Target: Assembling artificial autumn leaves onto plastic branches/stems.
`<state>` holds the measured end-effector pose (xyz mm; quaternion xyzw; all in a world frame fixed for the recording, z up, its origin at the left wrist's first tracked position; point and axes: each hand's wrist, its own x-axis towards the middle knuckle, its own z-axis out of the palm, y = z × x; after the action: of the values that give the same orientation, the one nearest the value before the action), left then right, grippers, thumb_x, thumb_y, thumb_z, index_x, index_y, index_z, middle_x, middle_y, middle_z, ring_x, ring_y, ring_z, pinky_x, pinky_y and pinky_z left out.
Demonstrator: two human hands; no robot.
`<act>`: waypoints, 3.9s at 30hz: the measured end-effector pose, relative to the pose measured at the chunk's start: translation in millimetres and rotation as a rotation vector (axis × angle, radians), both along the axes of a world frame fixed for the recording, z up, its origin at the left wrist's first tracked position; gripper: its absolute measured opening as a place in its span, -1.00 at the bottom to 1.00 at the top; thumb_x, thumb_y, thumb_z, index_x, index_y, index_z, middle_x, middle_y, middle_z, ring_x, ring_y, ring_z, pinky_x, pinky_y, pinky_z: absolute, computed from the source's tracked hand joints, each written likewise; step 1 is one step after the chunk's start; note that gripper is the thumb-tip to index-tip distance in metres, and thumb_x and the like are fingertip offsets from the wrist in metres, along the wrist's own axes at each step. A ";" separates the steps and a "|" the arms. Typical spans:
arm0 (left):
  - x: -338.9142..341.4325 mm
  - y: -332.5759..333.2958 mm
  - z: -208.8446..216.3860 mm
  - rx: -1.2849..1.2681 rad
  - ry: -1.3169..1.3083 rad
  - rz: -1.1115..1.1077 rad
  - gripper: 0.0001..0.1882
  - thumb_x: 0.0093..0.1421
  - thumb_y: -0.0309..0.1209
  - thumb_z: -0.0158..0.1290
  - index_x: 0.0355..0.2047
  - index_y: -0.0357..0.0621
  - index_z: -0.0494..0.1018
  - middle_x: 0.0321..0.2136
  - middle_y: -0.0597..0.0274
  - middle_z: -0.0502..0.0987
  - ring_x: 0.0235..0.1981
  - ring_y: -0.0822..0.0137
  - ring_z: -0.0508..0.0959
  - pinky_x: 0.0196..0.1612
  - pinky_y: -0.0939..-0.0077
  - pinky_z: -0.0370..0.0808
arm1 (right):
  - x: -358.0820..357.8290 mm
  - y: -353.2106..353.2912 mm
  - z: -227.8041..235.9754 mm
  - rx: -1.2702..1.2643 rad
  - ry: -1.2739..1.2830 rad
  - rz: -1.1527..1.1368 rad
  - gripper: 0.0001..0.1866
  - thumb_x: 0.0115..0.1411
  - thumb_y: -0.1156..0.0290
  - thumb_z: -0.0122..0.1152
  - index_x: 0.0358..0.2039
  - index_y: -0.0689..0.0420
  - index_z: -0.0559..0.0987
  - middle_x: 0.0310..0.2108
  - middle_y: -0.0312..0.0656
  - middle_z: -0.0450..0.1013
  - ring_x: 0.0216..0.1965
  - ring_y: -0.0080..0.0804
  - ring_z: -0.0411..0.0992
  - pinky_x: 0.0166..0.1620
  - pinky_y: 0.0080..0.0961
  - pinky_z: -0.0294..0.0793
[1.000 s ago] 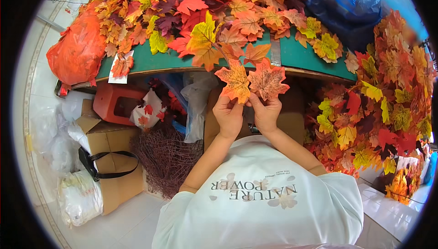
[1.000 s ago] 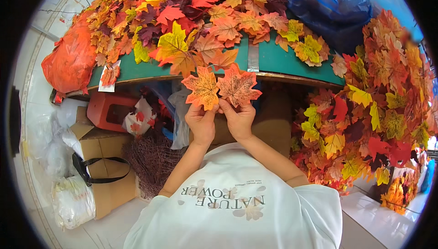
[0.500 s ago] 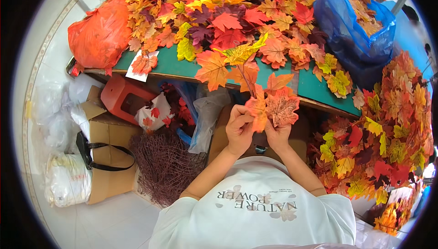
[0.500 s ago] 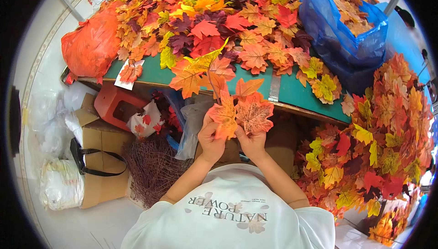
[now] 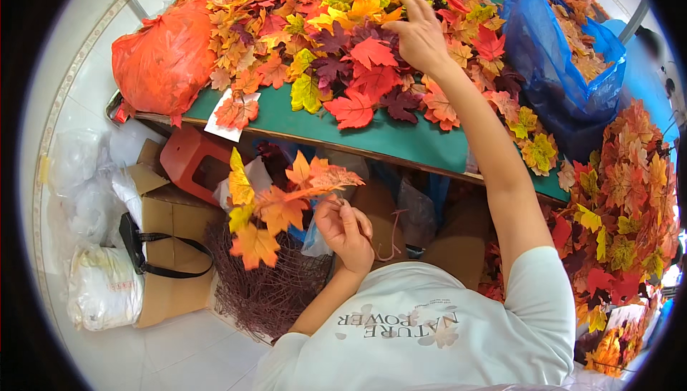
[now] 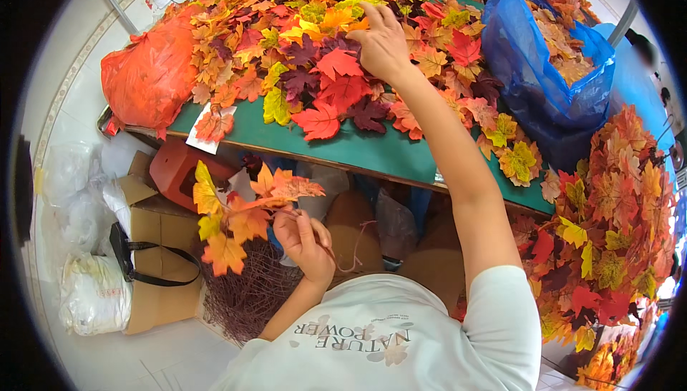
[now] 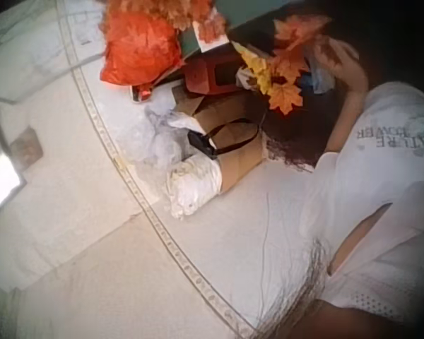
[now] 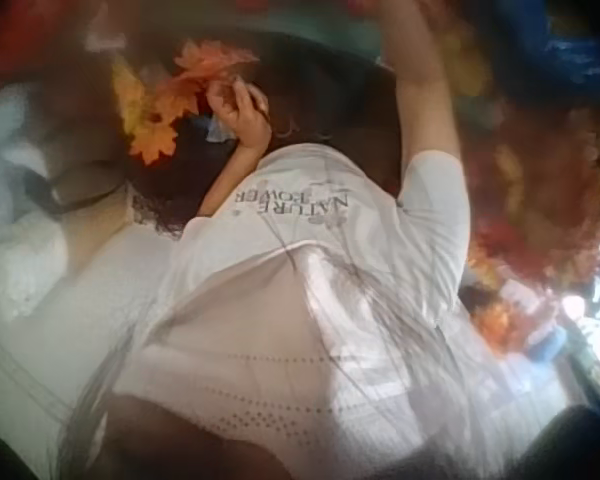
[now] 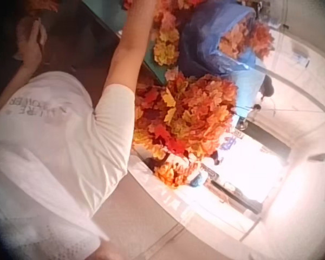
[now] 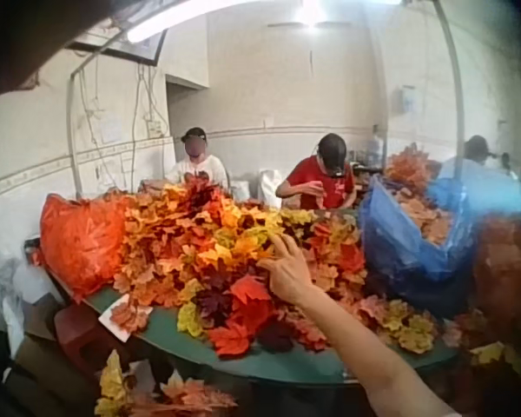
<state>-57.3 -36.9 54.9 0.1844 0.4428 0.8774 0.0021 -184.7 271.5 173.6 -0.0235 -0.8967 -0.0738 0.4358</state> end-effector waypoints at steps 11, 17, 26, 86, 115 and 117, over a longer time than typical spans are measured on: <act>-5.1 -15.9 -20.5 -0.100 -0.302 0.050 -0.78 0.15 -0.62 -0.04 -0.16 -0.29 0.32 -0.43 0.27 0.37 -0.60 0.50 0.38 -0.57 0.69 0.33 | 41.1 36.7 -0.7 -0.268 0.282 0.071 -0.76 0.03 0.42 0.23 -0.25 0.19 0.55 -0.27 -0.15 0.50 -0.17 -0.25 0.44 -0.10 -0.42 0.41; -5.3 0.6 -30.5 0.006 -0.576 -0.240 -0.74 0.17 -0.54 -0.02 -0.11 -0.23 0.33 -0.45 0.33 0.38 -0.59 0.51 0.36 -0.57 0.69 0.28 | 188.4 -12.3 -52.5 -0.960 0.217 0.055 -0.77 0.08 0.52 0.20 -0.22 0.27 0.54 -0.27 -0.20 0.49 -0.17 -0.58 0.42 -0.14 -0.65 0.42; 11.4 39.3 -9.2 0.100 -0.761 -0.912 -0.62 0.19 -0.46 -0.02 0.04 -0.16 0.29 -0.35 0.40 0.43 -0.69 0.67 0.12 -0.66 0.78 0.04 | 259.4 -124.0 -89.6 -1.955 -0.146 0.731 -0.60 0.05 0.52 0.09 -0.05 0.37 0.41 -0.18 -0.07 0.45 -0.22 -0.41 0.47 -0.15 -0.55 0.46; 47.7 55.1 -11.1 -0.154 -0.532 -1.075 -0.44 0.27 -0.48 -0.14 0.26 0.02 -0.01 -0.39 0.37 0.25 -0.46 0.54 0.34 -0.32 0.60 0.48 | 275.8 -173.7 -144.4 -2.054 0.766 0.291 -0.85 0.11 0.59 0.16 -0.28 0.25 0.46 -0.36 -0.18 0.47 -0.31 -0.39 0.52 -0.29 -0.59 0.57; 53.0 62.1 -10.3 -0.354 -0.274 -0.841 -0.35 0.09 -0.69 -0.02 0.21 -0.18 0.10 -0.49 0.25 0.45 -0.52 0.49 0.53 -0.42 0.68 0.50 | 272.4 -178.7 -157.6 -2.342 0.800 0.485 -0.87 0.11 0.56 0.17 -0.30 0.21 0.47 -0.37 -0.11 0.50 -0.49 -0.53 0.46 -0.51 -0.63 0.48; 53.2 62.4 -10.5 -0.350 -0.278 -0.840 -0.36 0.09 -0.69 -0.02 0.20 -0.19 0.10 -0.50 0.25 0.45 -0.52 0.49 0.53 -0.43 0.68 0.50 | 272.8 -177.8 -157.6 -2.338 0.794 0.483 -0.87 0.11 0.56 0.17 -0.30 0.21 0.47 -0.38 -0.13 0.50 -0.46 -0.51 0.48 -0.48 -0.63 0.49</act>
<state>-4.1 25.5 44.4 0.2252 0.4665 0.7293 0.4470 88.1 93.7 16.0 -0.2508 -0.2148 0.8568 0.3961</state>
